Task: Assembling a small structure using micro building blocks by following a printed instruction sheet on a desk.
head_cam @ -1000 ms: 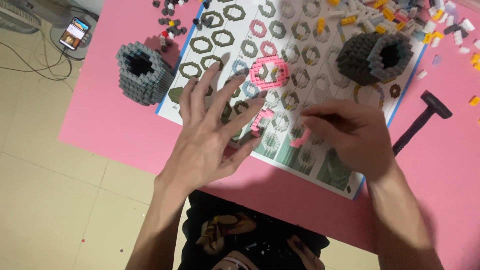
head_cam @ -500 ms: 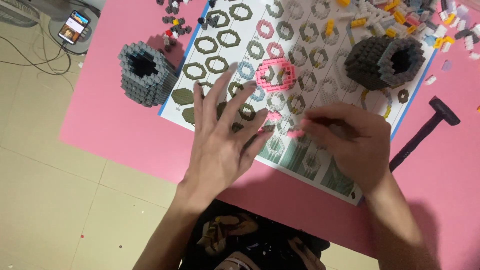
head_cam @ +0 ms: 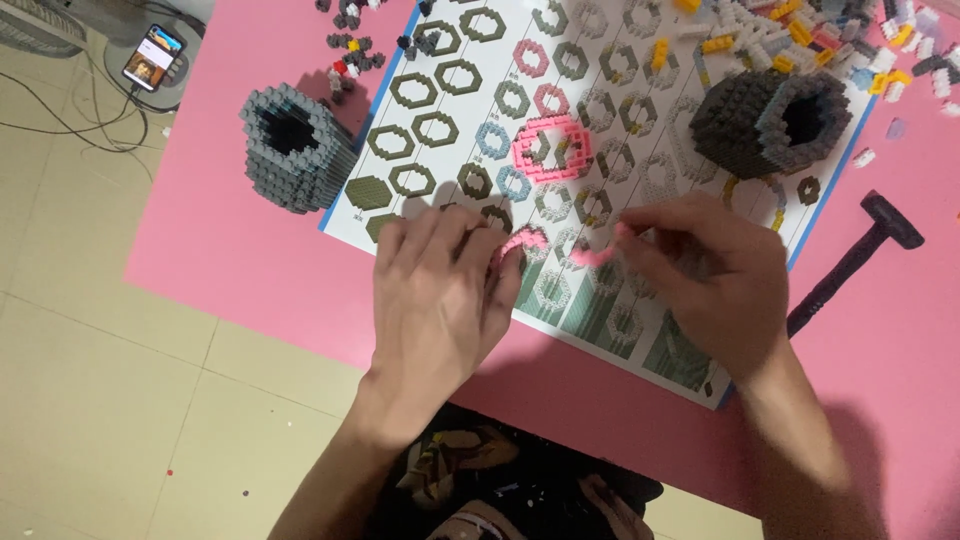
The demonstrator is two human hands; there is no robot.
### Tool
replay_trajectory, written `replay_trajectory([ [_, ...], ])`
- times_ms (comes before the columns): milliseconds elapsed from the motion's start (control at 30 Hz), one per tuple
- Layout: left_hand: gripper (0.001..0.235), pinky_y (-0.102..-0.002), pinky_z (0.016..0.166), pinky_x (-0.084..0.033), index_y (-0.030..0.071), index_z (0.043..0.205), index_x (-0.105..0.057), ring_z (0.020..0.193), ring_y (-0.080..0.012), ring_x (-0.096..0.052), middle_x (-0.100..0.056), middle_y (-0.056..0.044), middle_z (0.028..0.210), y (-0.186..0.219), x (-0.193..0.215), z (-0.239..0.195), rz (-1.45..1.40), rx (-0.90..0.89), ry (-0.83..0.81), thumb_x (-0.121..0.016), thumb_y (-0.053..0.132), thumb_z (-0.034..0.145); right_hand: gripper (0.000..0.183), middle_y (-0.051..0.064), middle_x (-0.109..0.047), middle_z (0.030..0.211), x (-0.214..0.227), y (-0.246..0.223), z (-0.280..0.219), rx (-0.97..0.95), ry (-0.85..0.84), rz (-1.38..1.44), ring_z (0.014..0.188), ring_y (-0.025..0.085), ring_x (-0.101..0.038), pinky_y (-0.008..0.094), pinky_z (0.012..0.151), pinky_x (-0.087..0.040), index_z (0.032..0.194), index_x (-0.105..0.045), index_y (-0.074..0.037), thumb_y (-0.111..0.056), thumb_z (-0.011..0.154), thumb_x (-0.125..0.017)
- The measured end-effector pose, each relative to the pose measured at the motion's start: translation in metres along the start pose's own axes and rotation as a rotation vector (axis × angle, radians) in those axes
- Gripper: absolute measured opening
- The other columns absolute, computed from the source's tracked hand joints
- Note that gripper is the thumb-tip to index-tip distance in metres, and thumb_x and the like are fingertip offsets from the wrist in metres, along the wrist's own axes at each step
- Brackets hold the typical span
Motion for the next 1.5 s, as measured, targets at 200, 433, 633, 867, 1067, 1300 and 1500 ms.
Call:
replay_trajectory([
  [200,0.034,-0.040,0.078,-0.038,0.013,0.078,-0.067,0.068,-0.0188,-0.057,-0.066,-0.002,0.078,0.009,0.002,-0.002,0.124,0.109,0.068,-0.073,0.032,0.105,0.012,0.011,-0.077,0.100,-0.014,-0.009,0.003,0.195,-0.035,-0.168,0.087,0.021,-0.064,0.034,0.080,-0.052,0.111,-0.079,0.002,-0.006,0.102,-0.079],
  [433,0.065,-0.054,0.105,-0.054,0.011,0.149,-0.057,0.126,-0.0295,-0.056,-0.060,-0.012,0.139,-0.023,0.003,-0.012,-0.085,-0.141,-0.160,-0.073,0.050,0.100,0.072,0.018,-0.059,0.125,-0.018,0.005,-0.005,0.249,-0.145,-0.274,0.115,0.032,-0.061,0.042,0.096,-0.059,0.132,-0.073,0.004,-0.044,0.082,-0.090],
  [633,0.044,-0.064,0.115,-0.046,0.020,0.147,-0.064,0.125,-0.0343,-0.062,-0.060,-0.013,0.123,-0.036,0.012,-0.004,-0.135,-0.215,-0.349,-0.062,0.040,0.107,0.057,0.015,-0.059,0.110,-0.028,-0.002,-0.004,0.387,-0.063,-0.313,0.103,0.030,-0.057,0.041,0.089,-0.049,0.124,-0.078,0.000,-0.037,0.085,-0.096],
  [867,0.037,-0.045,0.093,-0.049,0.018,0.132,-0.077,0.112,-0.0291,-0.062,-0.057,-0.007,0.110,-0.033,0.009,0.002,-0.093,-0.235,-0.257,-0.066,0.043,0.107,0.056,0.010,-0.064,0.115,-0.032,-0.006,-0.007,0.362,-0.092,-0.389,0.102,0.026,-0.061,0.045,0.095,-0.046,0.120,-0.078,-0.012,-0.047,0.081,-0.097],
  [1067,0.040,-0.048,0.100,-0.050,0.018,0.131,-0.075,0.124,-0.0344,-0.064,-0.064,-0.010,0.118,-0.034,0.005,-0.001,-0.040,-0.245,-0.217,-0.067,0.047,0.105,0.058,0.009,-0.063,0.118,-0.031,-0.004,-0.008,0.346,-0.106,-0.381,0.097,0.023,-0.061,0.044,0.096,-0.043,0.125,-0.076,-0.013,-0.044,0.082,-0.098],
  [1300,0.036,-0.044,0.093,-0.048,0.016,0.129,-0.074,0.116,-0.0297,-0.065,-0.063,-0.008,0.114,-0.031,0.010,-0.001,-0.103,-0.255,-0.159,-0.073,0.041,0.103,0.066,0.012,-0.064,0.118,-0.021,-0.009,-0.007,0.329,-0.090,-0.282,0.108,0.028,-0.065,0.042,0.095,-0.048,0.131,-0.072,-0.004,-0.051,0.085,-0.084],
  [1500,0.041,-0.050,0.100,-0.054,0.012,0.136,-0.068,0.120,-0.0325,-0.067,-0.068,-0.011,0.117,-0.026,0.014,0.002,-0.178,-0.186,-0.099,-0.071,0.029,0.099,0.023,0.010,-0.075,0.103,0.036,-0.008,0.029,0.343,0.164,-0.491,0.097,0.026,-0.069,0.042,0.085,-0.055,0.109,-0.081,-0.006,-0.028,0.103,-0.078],
])
Point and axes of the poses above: each hand's wrist, its own z-axis towards the middle knuckle, its own x-axis out of the back of the hand, y = z × x, the point moved 3 cm from there along z, towards the middle knuckle
